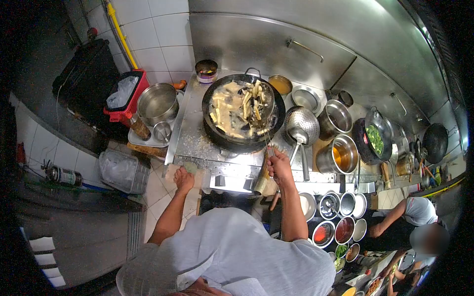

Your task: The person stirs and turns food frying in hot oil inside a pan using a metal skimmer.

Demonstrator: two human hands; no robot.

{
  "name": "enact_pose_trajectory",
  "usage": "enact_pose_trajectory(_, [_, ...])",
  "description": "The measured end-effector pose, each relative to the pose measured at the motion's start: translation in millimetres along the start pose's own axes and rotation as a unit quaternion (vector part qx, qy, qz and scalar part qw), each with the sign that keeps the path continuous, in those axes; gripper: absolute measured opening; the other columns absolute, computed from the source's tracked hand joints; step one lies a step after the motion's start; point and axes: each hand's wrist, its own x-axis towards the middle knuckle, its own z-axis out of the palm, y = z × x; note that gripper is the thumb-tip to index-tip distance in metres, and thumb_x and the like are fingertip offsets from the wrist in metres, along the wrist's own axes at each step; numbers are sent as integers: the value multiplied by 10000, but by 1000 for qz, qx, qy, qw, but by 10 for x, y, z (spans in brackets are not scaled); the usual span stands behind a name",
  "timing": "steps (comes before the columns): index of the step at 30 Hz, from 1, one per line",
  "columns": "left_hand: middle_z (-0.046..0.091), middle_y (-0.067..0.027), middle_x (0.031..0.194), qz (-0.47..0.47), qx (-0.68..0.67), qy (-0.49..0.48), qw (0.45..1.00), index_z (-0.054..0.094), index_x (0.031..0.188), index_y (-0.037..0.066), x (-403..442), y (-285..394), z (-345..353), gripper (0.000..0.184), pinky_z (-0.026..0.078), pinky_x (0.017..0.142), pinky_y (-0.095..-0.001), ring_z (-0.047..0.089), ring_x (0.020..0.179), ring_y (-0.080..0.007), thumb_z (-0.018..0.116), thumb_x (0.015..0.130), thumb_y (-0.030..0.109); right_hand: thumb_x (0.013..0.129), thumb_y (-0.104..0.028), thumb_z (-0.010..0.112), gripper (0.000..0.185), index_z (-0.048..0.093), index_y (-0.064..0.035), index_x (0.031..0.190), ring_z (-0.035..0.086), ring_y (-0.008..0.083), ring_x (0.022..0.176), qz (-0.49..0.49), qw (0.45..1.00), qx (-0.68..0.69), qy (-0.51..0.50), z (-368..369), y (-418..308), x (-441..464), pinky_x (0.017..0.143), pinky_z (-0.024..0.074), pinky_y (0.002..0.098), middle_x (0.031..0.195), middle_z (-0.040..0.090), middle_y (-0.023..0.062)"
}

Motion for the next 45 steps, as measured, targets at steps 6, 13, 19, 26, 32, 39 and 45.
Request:
enact_pose_trajectory(6, [470, -218, 1210, 8, -3, 7, 1000, 422, 1186, 10, -4, -18, 13, 488, 328, 987, -547, 427, 1193, -408, 599, 784, 224, 917, -15, 437, 359, 500, -79, 1264, 372, 35, 427, -4, 1000, -1, 30, 64, -78, -165, 337, 276, 173, 665, 489, -11])
enact_pose_trajectory(13, [476, -219, 1183, 13, 2, 17, 1000, 434, 1172, 14, -18, 4, -4, 465, 337, 978, -544, 439, 1163, -414, 585, 783, 219, 924, -24, 427, 396, 472, -96, 1311, 344, 30, 429, 18, 995, 98, 13, -59, 12, -221, 332, 275, 163, 689, 475, -9])
enact_pose_trajectory(19, [475, -224, 1196, 15, 9, 13, 1000, 436, 1173, 10, -13, 4, -6, 455, 335, 981, -545, 433, 1177, -414, 577, 793, 216, 930, -39, 454, 428, 460, -82, 1356, 379, 49, 448, 4, 999, 25, 43, 17, 28, -367, 351, 291, 191, 683, 464, -2])
enact_pose_trajectory(26, [461, -230, 1253, -3, -11, -17, 1000, 420, 1224, 0, -9, 39, -68, 497, 310, 1018, -545, 402, 1224, -411, 583, 810, 220, 931, -35, 451, 423, 471, -96, 1349, 360, 43, 435, 7, 997, 69, 39, -49, -14, -394, 344, 282, 180, 691, 472, -3])
enact_pose_trajectory(32, [463, -231, 1246, 2, -9, -4, 1000, 414, 1228, -3, -4, 26, -37, 515, 314, 1008, -550, 407, 1217, -412, 597, 800, 217, 929, -27, 437, 398, 491, -98, 1316, 335, 24, 440, 8, 992, 123, 10, -172, -96, -365, 316, 239, 160, 692, 460, -7])
enact_pose_trajectory(39, [482, -221, 1201, 11, 22, 15, 1000, 430, 1176, 8, -1, -13, 32, 469, 338, 952, -548, 436, 1169, -398, 577, 789, 228, 973, -61, 431, 341, 467, -123, 1306, 337, 26, 433, 6, 965, 256, -64, -203, -74, -111, 275, 242, 145, 730, 438, 0])
enact_pose_trajectory(45, [489, -220, 1180, 12, 13, 41, 999, 443, 1150, 9, 23, -29, 49, 444, 337, 939, -550, 446, 1142, -401, 568, 787, 233, 959, -60, 429, 381, 442, -140, 1331, 337, 48, 427, 66, 963, 247, -88, 24, -204, 262, 281, 237, 167, 724, 443, 11])
